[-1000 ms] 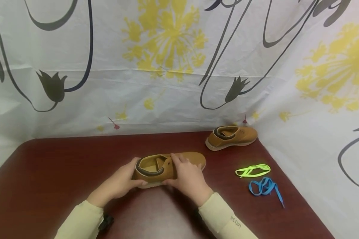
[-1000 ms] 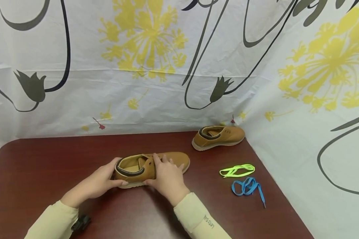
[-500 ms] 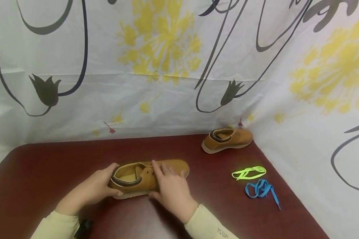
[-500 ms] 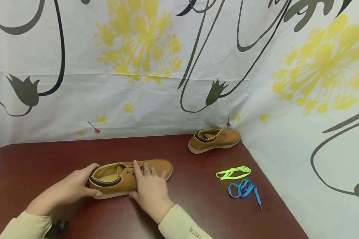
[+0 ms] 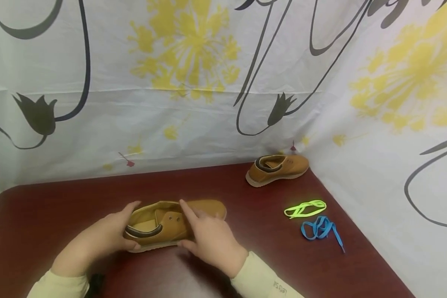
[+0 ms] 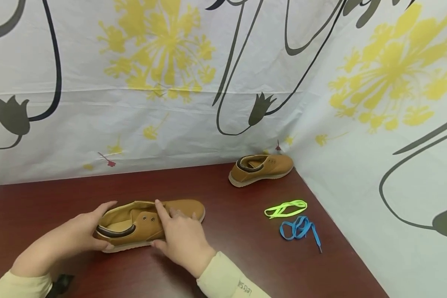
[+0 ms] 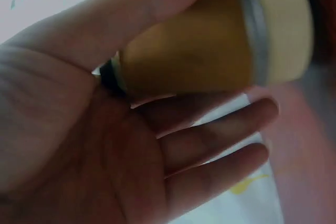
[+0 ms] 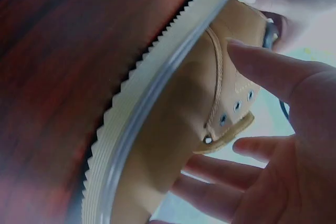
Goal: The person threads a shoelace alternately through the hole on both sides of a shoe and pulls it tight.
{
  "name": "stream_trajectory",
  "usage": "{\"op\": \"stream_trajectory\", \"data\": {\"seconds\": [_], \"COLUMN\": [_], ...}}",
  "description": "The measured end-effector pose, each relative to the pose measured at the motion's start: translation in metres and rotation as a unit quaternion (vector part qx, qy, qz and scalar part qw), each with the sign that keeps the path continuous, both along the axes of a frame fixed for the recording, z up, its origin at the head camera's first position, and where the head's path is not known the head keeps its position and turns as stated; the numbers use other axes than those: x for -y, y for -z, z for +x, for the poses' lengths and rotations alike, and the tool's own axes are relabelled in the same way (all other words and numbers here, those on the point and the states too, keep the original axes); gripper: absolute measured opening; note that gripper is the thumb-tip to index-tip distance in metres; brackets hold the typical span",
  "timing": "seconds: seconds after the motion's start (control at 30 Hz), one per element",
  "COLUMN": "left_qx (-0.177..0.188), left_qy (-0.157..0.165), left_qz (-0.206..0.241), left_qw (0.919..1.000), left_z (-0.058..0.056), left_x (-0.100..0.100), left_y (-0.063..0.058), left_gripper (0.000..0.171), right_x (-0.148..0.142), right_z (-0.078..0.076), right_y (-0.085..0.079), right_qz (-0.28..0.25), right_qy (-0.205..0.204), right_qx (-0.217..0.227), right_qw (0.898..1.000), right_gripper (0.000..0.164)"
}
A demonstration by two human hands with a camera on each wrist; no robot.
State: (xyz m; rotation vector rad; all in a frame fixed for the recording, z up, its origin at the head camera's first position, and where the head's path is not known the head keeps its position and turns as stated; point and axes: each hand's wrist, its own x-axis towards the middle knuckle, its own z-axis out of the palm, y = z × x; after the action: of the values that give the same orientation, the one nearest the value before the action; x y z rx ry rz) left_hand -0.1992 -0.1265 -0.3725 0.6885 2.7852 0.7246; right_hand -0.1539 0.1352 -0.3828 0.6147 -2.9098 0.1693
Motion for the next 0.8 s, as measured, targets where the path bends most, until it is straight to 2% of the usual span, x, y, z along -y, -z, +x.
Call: {"op": "stream_trajectory", "data": {"seconds": [0.07,0.13,0.27,0.33,0.43,0.57,0.67,0.8], "left_qx": [-0.023,-0.064,-0.161,-0.190,-0.192,-0.176,-0.172,-0.159], "left_qy": [-0.003,-0.011,-0.055,-0.071,-0.075,-0.057,-0.040,-0.028], "left_qz": [0.005,0.022,0.052,0.065,0.073,0.058,0.045,0.034], "left_qw": [0.9997,0.9976,0.9840,0.9771,0.9758,0.9810,0.9832,0.9863], "left_z": [0.006,0.013,0.021,0.022,0.022,0.021,0.018,0.014], "left_x": [-0.010,-0.023,-0.045,-0.053,-0.062,-0.071,-0.079,-0.086], "left_y": [-0.008,-0.015,-0.024,-0.024,-0.019,-0.007,-0.002,-0.003], "left_gripper": [0.110,0.104,0.069,0.051,0.039,0.038,0.035,0.032], "right_x": [-0.004,-0.008,-0.019,-0.027,-0.042,-0.070,-0.095,-0.128], "right_z": [-0.002,-0.006,-0.011,-0.014,-0.019,-0.024,-0.024,-0.025], "right_y": [-0.003,-0.006,-0.012,-0.015,-0.018,-0.021,-0.024,-0.027], "right_qz": [-0.012,-0.025,-0.059,-0.070,-0.071,-0.064,-0.075,-0.088], "right_qy": [-0.008,-0.017,-0.030,-0.030,-0.044,-0.062,-0.038,-0.001], "right_qx": [0.010,0.019,0.036,0.041,0.048,0.062,0.072,0.087], "right_qw": [1.000,0.999,0.997,0.996,0.995,0.994,0.994,0.992], "right_gripper": [0.093,0.089,0.082,0.079,0.075,0.065,0.061,0.059]}}
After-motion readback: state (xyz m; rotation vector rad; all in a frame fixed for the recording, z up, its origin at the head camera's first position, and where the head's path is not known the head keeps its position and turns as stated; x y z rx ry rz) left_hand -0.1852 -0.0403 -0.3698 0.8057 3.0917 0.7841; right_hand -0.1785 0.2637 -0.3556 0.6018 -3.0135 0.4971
